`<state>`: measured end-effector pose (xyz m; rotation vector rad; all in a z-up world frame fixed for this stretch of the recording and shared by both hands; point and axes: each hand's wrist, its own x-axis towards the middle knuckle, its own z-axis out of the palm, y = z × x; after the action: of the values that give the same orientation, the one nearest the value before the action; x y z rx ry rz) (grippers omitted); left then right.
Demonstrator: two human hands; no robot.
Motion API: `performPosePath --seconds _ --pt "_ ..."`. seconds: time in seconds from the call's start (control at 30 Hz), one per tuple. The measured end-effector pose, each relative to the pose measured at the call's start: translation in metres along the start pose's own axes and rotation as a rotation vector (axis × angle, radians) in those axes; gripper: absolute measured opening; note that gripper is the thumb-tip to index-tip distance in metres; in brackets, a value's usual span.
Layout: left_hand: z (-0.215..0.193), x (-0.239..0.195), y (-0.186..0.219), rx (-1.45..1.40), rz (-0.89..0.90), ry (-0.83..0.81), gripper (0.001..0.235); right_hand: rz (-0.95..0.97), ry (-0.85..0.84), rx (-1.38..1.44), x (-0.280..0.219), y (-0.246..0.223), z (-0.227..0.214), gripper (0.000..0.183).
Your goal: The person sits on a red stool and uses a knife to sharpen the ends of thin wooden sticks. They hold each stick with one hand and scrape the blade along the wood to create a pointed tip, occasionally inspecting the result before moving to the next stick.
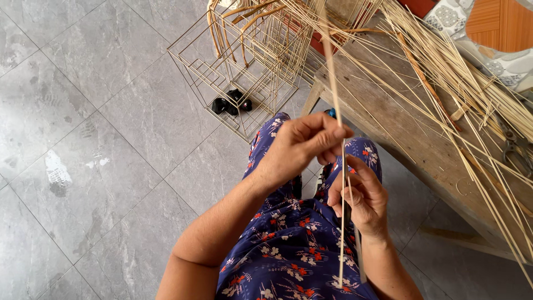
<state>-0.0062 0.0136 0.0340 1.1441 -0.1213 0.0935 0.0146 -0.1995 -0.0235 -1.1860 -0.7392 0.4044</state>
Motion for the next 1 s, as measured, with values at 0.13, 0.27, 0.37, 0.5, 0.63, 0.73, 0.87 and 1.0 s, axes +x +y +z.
performPosePath --seconds 0.13,0.27,0.37,0.5,0.63,0.73,0.87,1.0 --pt "0.009 -0.016 -0.010 0.117 -0.046 0.012 0.034 -0.063 0.077 -0.153 0.000 0.005 0.000 0.054" --pt "0.003 -0.036 -0.023 0.201 -0.203 0.049 0.036 -0.105 0.057 -0.429 0.006 0.011 -0.004 0.050" --pt "-0.006 -0.046 -0.033 0.082 -0.274 -0.018 0.036 -0.124 0.048 -0.695 0.010 0.018 -0.003 0.051" --pt "-0.009 -0.051 -0.042 -0.001 -0.191 -0.035 0.033 -0.119 0.063 -0.673 0.015 0.023 0.005 0.057" --pt "-0.014 -0.058 -0.040 -0.154 -0.293 -0.044 0.028 -0.133 0.045 -0.632 0.018 0.017 0.010 0.060" --pt "-0.018 -0.062 -0.039 -0.238 -0.317 -0.066 0.025 -0.193 0.018 -0.681 0.022 0.012 0.014 0.061" --pt "-0.018 -0.067 -0.043 -0.374 -0.361 -0.081 0.021 -0.226 0.015 -0.746 0.022 0.006 0.018 0.061" --pt "-0.018 -0.071 -0.042 -0.414 -0.357 -0.078 0.020 -0.195 0.020 -0.686 0.025 0.001 0.021 0.060"
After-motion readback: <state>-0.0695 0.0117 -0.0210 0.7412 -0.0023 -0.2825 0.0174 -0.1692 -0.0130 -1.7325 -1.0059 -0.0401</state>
